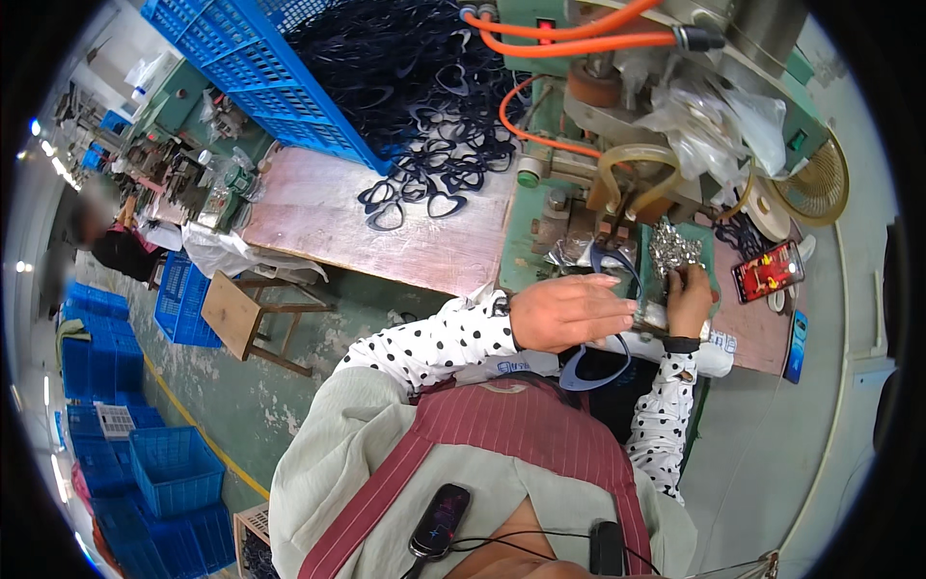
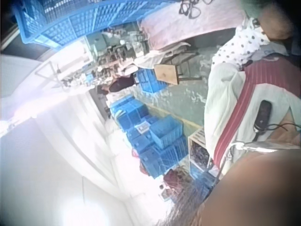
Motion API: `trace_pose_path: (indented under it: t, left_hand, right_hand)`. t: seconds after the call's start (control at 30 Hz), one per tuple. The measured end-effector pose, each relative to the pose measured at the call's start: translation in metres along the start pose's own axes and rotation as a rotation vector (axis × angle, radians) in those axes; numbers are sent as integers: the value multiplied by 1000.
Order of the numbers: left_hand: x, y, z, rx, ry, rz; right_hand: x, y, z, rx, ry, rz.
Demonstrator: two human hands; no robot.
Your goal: The person repeatedly picks up dark plastic eyeglass frames and small metal components, inserts the components into the frames, and places the assembled units on the work surface. The process is repeated continuously throughout the clip.
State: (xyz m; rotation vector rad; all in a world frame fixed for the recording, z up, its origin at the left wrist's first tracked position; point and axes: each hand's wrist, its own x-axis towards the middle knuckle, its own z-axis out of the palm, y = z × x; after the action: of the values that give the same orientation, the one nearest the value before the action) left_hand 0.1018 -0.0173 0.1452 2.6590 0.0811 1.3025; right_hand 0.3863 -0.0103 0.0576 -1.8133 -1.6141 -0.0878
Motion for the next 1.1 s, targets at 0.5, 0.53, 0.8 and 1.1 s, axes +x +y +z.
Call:
trace_pose_path:
  t: [0.5,0.53,0.8,1.1]
  left_hand:
    - [-146,-217,-160,1094,-435,-1537]
    - [-185,-235,-163,1078,-558,-1657]
    - [-187,-153,-86,784,141,-1060]
    - [-93,-60,-80,604,517,-951]
  right_hand:
    - [0,-4,1,357,105,287]
    - [5,-5,6,354,81,264]
    - [-5,2,0,454,150,310]
    - [1,-23,-13,85,294,-60]
